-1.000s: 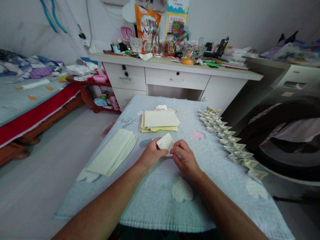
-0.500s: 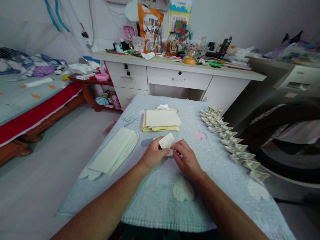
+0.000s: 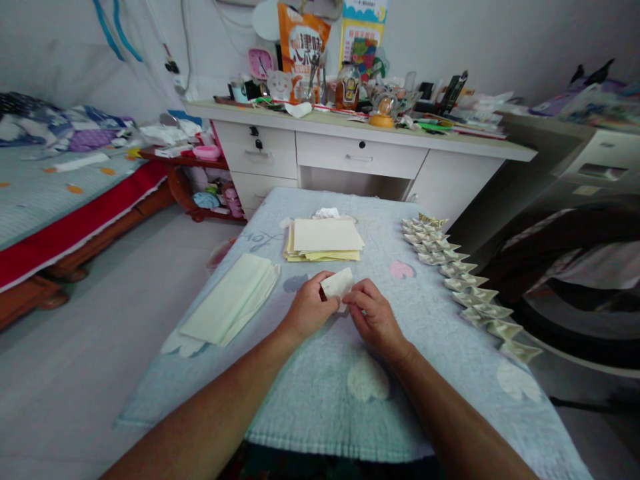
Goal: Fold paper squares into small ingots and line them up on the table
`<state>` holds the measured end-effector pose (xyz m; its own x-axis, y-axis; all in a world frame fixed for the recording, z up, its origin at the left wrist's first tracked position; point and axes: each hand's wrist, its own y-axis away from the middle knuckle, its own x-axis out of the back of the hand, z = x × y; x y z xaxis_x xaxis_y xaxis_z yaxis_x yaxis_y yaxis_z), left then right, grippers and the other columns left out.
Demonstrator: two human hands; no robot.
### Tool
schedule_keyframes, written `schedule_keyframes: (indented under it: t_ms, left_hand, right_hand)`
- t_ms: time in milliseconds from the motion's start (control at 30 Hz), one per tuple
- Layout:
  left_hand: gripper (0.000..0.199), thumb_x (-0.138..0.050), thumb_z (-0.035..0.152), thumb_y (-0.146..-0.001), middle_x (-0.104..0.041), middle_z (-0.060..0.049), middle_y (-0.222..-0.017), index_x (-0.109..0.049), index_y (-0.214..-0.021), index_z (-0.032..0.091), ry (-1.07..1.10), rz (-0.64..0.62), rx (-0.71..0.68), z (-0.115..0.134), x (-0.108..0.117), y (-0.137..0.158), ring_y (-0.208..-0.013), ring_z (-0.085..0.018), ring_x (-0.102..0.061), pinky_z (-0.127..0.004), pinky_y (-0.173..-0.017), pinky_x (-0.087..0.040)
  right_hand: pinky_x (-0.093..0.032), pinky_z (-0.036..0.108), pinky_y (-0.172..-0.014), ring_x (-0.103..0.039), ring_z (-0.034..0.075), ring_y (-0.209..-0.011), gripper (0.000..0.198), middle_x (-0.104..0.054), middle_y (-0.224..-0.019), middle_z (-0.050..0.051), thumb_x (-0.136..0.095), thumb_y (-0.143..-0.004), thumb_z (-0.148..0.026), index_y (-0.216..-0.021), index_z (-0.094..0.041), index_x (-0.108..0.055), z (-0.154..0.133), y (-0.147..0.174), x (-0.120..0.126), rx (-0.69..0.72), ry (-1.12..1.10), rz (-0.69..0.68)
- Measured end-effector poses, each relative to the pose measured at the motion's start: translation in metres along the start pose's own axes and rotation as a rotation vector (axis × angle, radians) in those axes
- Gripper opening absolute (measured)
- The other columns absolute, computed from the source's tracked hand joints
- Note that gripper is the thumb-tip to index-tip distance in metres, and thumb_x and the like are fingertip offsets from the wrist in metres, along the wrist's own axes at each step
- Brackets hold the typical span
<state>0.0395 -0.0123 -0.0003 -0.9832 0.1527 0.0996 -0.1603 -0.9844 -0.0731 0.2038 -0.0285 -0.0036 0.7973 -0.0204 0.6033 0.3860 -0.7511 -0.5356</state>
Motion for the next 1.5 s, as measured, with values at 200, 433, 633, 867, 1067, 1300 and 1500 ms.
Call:
schedule_keyframes:
  t_ms: [200, 433, 633, 867, 1067, 1300, 1500]
  left_hand:
    - [0.039, -0.067, 0.016, -0.064, -0.066, -0.001, -0.086, -0.06, -0.103, 0.016, -0.003, -0.103, 0.007, -0.005, 0.004, -0.003, -0.074, -0.015, -0.06, -0.022, -0.064, -0.044]
    - [0.042, -0.063, 0.01, -0.062, -0.066, -0.001, -0.091, -0.061, -0.104, 0.016, -0.068, -0.082, -0.019, -0.005, 0.005, -0.004, -0.078, -0.015, -0.061, -0.022, -0.068, -0.046]
    - [0.041, -0.059, 0.007, -0.062, -0.066, 0.0, -0.087, -0.061, -0.102, 0.016, -0.115, -0.022, -0.04, -0.004, 0.002, -0.002, -0.075, -0.014, -0.06, -0.021, -0.065, -0.045]
    - [0.038, -0.064, 0.012, -0.067, -0.066, -0.002, -0.089, -0.059, -0.104, 0.016, 0.01, -0.07, -0.021, -0.005, 0.002, -0.003, -0.078, -0.015, -0.062, -0.023, -0.069, -0.047]
    - [0.04, -0.072, 0.015, -0.065, -0.068, -0.004, -0.093, -0.058, -0.102, 0.014, 0.292, -0.068, 0.065, 0.0, 0.001, -0.004, -0.084, -0.016, -0.063, -0.026, -0.077, -0.048]
    - [0.043, -0.079, 0.021, -0.064, -0.069, -0.004, -0.091, -0.06, -0.101, 0.014, 0.387, -0.136, 0.12, 0.002, 0.0, -0.003, -0.083, -0.016, -0.063, -0.026, -0.077, -0.047]
    - [0.044, -0.069, 0.042, -0.075, -0.068, -0.007, -0.094, -0.059, -0.108, 0.015, 0.523, -0.175, 0.139, 0.0, 0.003, 0.0, -0.078, -0.017, -0.063, -0.027, -0.068, -0.049]
  right_hand:
    - [-0.044, 0.029, -0.071, -0.052, 0.017, -0.083, 0.028, -0.05, -0.088, 0.004, -0.047, -0.084, -0.007, -0.098, -0.025, -0.063, 0.001, 0.001, 0.0, -0.009, -0.026, 0.01]
    - [-0.043, 0.028, -0.07, -0.05, 0.016, -0.082, 0.029, -0.048, -0.09, 0.004, -0.047, -0.084, -0.005, -0.1, -0.024, -0.063, 0.0, 0.002, -0.002, 0.029, 0.006, -0.012]
    - [-0.043, 0.027, -0.068, -0.048, 0.015, -0.08, 0.029, -0.045, -0.089, 0.003, -0.048, -0.083, -0.005, -0.099, -0.024, -0.062, -0.001, 0.001, -0.002, 0.028, 0.002, 0.002]
    - [-0.045, 0.032, -0.076, -0.049, 0.018, -0.088, 0.024, -0.044, -0.094, 0.004, -0.057, -0.082, -0.014, -0.105, -0.023, -0.059, -0.004, 0.001, 0.0, -0.048, -0.001, 0.067]
    - [-0.046, 0.037, -0.081, -0.049, 0.023, -0.099, 0.063, -0.047, -0.111, 0.009, -0.07, -0.074, -0.028, -0.13, -0.023, -0.04, 0.0, -0.001, 0.002, -0.234, -0.127, 0.163]
    - [-0.048, 0.028, -0.07, -0.06, 0.016, -0.08, 0.048, -0.062, -0.093, 0.002, -0.073, -0.073, -0.03, -0.113, -0.025, -0.046, 0.011, -0.005, -0.01, -0.522, -0.9, 0.014]
    - [-0.048, 0.027, -0.073, -0.06, 0.014, -0.08, 0.041, -0.065, -0.094, 0.001, -0.076, -0.071, -0.029, -0.104, -0.022, -0.054, 0.011, -0.006, -0.011, -0.55, -0.973, 0.087]
